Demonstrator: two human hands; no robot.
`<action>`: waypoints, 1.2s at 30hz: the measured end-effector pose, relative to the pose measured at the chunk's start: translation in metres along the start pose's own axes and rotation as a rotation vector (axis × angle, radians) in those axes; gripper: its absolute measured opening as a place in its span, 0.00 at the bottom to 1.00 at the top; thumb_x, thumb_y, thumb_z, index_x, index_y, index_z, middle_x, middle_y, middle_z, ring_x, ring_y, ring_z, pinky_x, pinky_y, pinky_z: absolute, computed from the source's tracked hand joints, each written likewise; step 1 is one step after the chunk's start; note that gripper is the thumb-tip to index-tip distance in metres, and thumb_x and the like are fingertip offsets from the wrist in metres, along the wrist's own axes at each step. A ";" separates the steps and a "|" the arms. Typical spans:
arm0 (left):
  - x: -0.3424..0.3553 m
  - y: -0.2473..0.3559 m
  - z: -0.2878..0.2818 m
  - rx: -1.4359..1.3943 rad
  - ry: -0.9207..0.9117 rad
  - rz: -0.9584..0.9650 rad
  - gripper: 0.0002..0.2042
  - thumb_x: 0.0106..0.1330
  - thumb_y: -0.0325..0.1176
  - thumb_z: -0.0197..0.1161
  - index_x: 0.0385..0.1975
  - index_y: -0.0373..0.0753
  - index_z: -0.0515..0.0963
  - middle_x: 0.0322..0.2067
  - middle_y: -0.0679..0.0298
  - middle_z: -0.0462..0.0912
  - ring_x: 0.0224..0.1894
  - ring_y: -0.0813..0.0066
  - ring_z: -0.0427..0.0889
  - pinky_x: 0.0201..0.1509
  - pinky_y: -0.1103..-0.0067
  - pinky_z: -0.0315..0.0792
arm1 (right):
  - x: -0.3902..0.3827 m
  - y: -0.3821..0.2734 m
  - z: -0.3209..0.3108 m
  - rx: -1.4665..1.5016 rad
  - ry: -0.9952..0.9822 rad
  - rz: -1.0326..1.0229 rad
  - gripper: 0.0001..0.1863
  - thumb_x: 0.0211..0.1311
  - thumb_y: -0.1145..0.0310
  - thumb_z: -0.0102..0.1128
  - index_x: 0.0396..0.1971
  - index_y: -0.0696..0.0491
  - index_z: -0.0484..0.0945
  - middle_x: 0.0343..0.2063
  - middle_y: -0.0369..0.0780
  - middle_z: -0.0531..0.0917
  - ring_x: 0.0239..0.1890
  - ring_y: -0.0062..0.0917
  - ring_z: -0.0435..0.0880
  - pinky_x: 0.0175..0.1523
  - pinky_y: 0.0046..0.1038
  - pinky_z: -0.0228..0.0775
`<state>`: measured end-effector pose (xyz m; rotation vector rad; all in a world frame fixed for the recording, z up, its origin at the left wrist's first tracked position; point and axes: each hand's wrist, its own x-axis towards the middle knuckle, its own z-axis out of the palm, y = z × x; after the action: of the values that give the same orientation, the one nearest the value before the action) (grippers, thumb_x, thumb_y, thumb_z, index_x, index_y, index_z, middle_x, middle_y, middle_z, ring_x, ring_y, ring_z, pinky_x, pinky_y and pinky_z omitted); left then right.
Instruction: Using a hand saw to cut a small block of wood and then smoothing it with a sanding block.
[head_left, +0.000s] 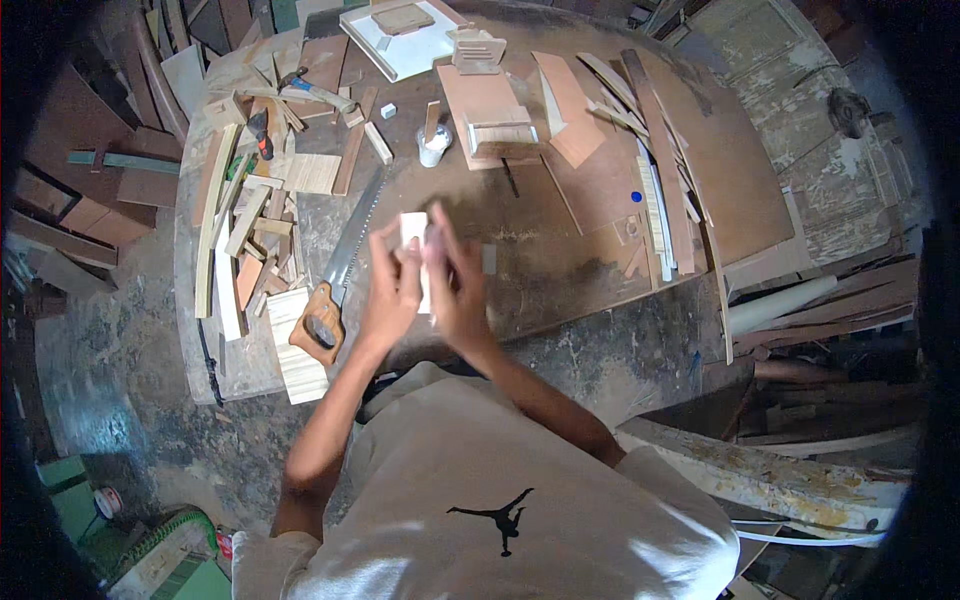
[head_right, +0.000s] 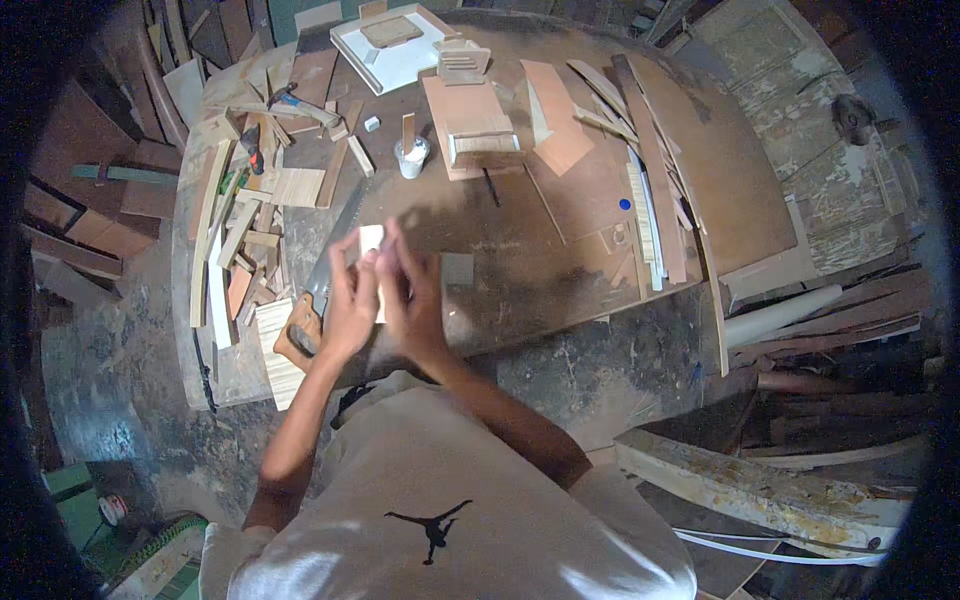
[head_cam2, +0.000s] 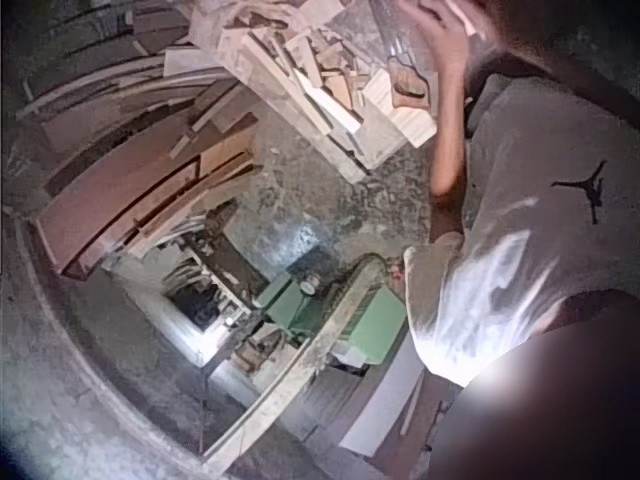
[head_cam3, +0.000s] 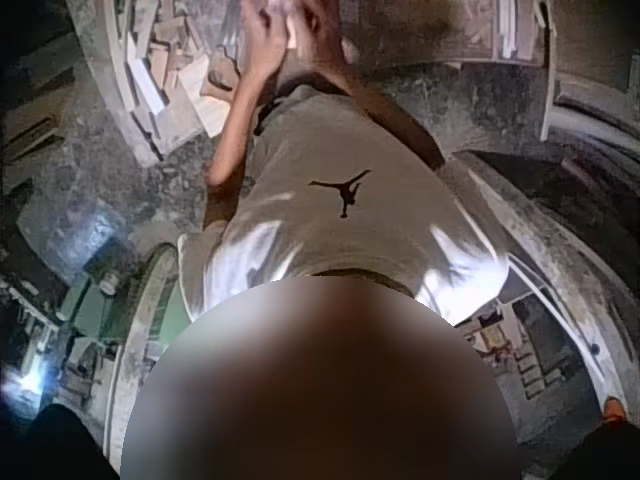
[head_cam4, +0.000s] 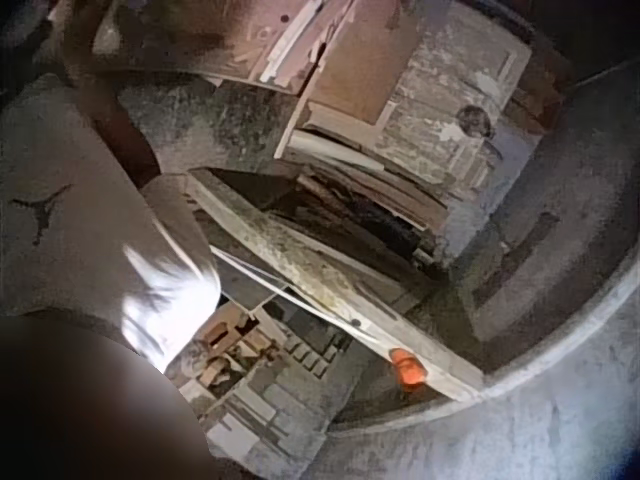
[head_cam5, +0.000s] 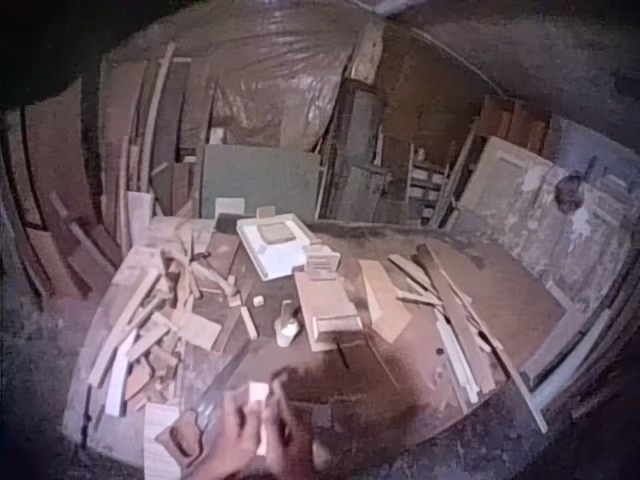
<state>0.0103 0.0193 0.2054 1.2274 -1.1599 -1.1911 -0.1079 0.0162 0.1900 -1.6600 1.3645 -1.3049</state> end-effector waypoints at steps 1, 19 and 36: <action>-0.007 0.001 0.003 0.072 -0.021 -0.010 0.21 0.84 0.40 0.50 0.69 0.39 0.59 0.38 0.57 0.83 0.36 0.79 0.78 0.38 0.77 0.73 | 0.014 0.005 -0.001 0.053 0.034 0.011 0.27 0.82 0.62 0.53 0.74 0.54 0.68 0.54 0.42 0.82 0.48 0.25 0.78 0.58 0.31 0.69; -0.010 -0.012 0.015 -0.245 0.086 0.059 0.21 0.82 0.35 0.55 0.68 0.36 0.61 0.29 0.70 0.74 0.27 0.84 0.66 0.30 0.80 0.64 | -0.010 -0.015 -0.028 -0.177 -0.205 0.084 0.27 0.83 0.63 0.49 0.76 0.54 0.64 0.61 0.46 0.79 0.60 0.27 0.78 0.67 0.28 0.65; -0.009 0.004 0.009 0.001 -0.027 0.186 0.19 0.81 0.32 0.56 0.66 0.36 0.63 0.24 0.68 0.68 0.27 0.83 0.66 0.29 0.78 0.63 | -0.014 -0.021 -0.029 0.084 -0.030 0.051 0.30 0.84 0.57 0.49 0.77 0.55 0.62 0.71 0.43 0.72 0.66 0.22 0.72 0.70 0.27 0.61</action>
<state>0.0015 0.0278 0.2091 1.0816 -1.2655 -1.0708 -0.1274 0.0390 0.2135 -1.5730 1.3083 -1.2852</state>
